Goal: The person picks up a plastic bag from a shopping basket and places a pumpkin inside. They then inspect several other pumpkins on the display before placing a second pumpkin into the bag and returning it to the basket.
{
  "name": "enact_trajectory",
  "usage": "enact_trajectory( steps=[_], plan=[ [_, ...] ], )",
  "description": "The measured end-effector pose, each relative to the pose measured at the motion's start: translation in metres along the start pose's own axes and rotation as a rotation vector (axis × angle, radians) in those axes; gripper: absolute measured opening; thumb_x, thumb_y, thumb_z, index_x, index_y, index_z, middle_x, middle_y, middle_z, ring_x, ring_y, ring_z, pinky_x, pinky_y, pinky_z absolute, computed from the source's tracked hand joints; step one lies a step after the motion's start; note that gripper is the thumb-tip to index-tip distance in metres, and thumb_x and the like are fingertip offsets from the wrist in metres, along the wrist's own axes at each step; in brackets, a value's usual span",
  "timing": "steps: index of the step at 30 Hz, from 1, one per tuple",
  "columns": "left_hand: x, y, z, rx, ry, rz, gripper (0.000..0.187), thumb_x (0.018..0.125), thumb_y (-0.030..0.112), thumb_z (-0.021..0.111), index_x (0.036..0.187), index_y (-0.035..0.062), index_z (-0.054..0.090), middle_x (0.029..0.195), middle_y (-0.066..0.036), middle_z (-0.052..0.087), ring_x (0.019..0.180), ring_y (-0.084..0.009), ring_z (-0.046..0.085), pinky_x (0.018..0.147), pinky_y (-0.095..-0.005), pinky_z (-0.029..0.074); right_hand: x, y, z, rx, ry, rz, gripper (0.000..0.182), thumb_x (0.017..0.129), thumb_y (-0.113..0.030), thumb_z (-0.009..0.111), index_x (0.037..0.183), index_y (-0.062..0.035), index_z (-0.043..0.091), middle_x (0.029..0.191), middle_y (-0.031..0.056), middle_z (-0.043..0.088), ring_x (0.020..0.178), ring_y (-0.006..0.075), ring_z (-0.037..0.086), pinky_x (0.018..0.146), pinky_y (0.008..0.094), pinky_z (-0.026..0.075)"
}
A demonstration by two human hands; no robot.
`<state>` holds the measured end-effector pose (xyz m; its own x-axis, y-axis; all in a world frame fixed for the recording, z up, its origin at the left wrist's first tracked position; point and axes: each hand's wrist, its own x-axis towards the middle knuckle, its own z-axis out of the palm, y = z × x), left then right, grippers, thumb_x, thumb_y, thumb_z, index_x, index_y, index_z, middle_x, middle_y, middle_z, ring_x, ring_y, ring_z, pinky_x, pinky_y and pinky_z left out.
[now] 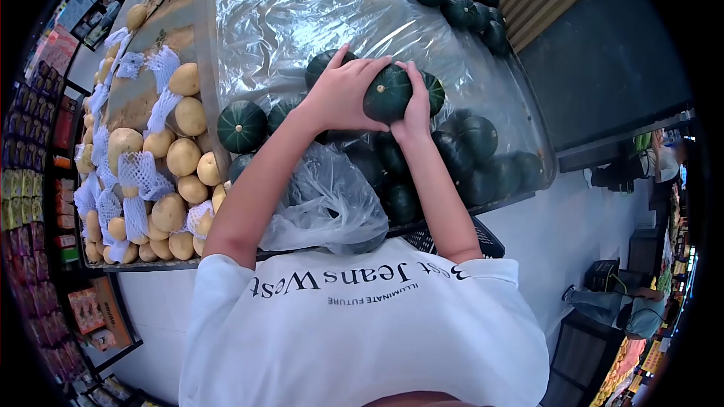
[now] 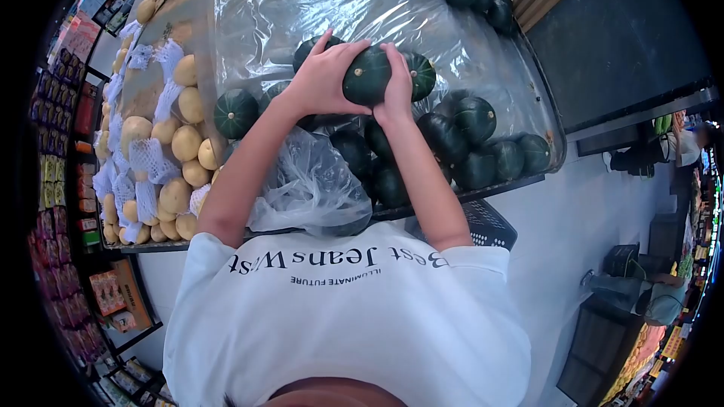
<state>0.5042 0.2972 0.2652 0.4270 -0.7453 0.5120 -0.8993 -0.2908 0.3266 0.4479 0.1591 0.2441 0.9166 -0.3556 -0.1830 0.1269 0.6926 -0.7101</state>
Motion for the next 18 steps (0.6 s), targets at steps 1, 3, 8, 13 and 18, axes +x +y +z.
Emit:
enact_trajectory(
  steps=[1,3,8,13,18],
  plan=[
    [0.001,0.0,-0.003,0.019,-0.005,0.028,0.097,0.053,0.05,0.079,0.13,0.0055,0.04,0.115,-0.015,0.057,0.113,-0.0275,0.054,0.11,-0.0516,0.018,-0.002,0.001,-0.001,0.001,0.008,0.005,0.032,0.092,-0.034,0.049,0.11,-0.0078,0.048,0.105,0.0083,0.054,0.098,0.0192,0.057,0.084,0.0351,0.049],
    [0.001,0.0,-0.007,0.036,-0.072,0.02,0.099,0.052,0.05,0.079,0.131,0.006,0.039,0.116,-0.015,0.057,0.115,-0.0286,0.051,0.111,-0.0524,0.014,-0.008,0.0,0.002,0.001,0.02,0.01,0.033,0.093,-0.035,0.048,0.112,-0.0075,0.046,0.107,0.0088,0.053,0.099,0.0195,0.056,0.084,0.0352,0.049],
    [-0.005,-0.005,-0.016,0.05,-0.176,0.107,0.098,0.05,0.051,0.079,0.13,0.0065,0.042,0.117,-0.014,0.057,0.122,-0.0301,0.045,0.112,-0.0533,0.008,-0.029,0.022,0.002,0.067,0.063,0.021,0.042,0.094,-0.039,0.046,0.119,-0.0048,0.042,0.113,0.0106,0.052,0.104,0.0207,0.054,0.089,0.0355,0.046],
    [-0.007,-0.005,-0.017,0.095,-0.235,0.137,0.096,0.05,0.051,0.078,0.129,0.0088,0.044,0.119,-0.013,0.057,0.125,-0.0304,0.041,0.113,-0.053,0.006,-0.029,0.038,-0.013,0.06,0.101,-0.058,0.043,0.095,-0.041,0.042,0.119,-0.0049,0.042,0.115,0.0107,0.051,0.105,0.0207,0.054,0.089,0.036,0.046],
    [-0.012,-0.001,-0.011,0.192,-0.266,0.095,0.096,0.051,0.051,0.077,0.132,0.0123,0.042,0.119,-0.011,0.057,0.127,-0.0296,0.04,0.112,-0.0543,0.003,-0.041,0.021,-0.018,-0.064,0.054,0.138,0.048,0.095,-0.048,0.034,0.125,-0.01,0.037,0.118,0.0098,0.048,0.106,0.0206,0.052,0.086,0.0393,0.047]
  ],
)
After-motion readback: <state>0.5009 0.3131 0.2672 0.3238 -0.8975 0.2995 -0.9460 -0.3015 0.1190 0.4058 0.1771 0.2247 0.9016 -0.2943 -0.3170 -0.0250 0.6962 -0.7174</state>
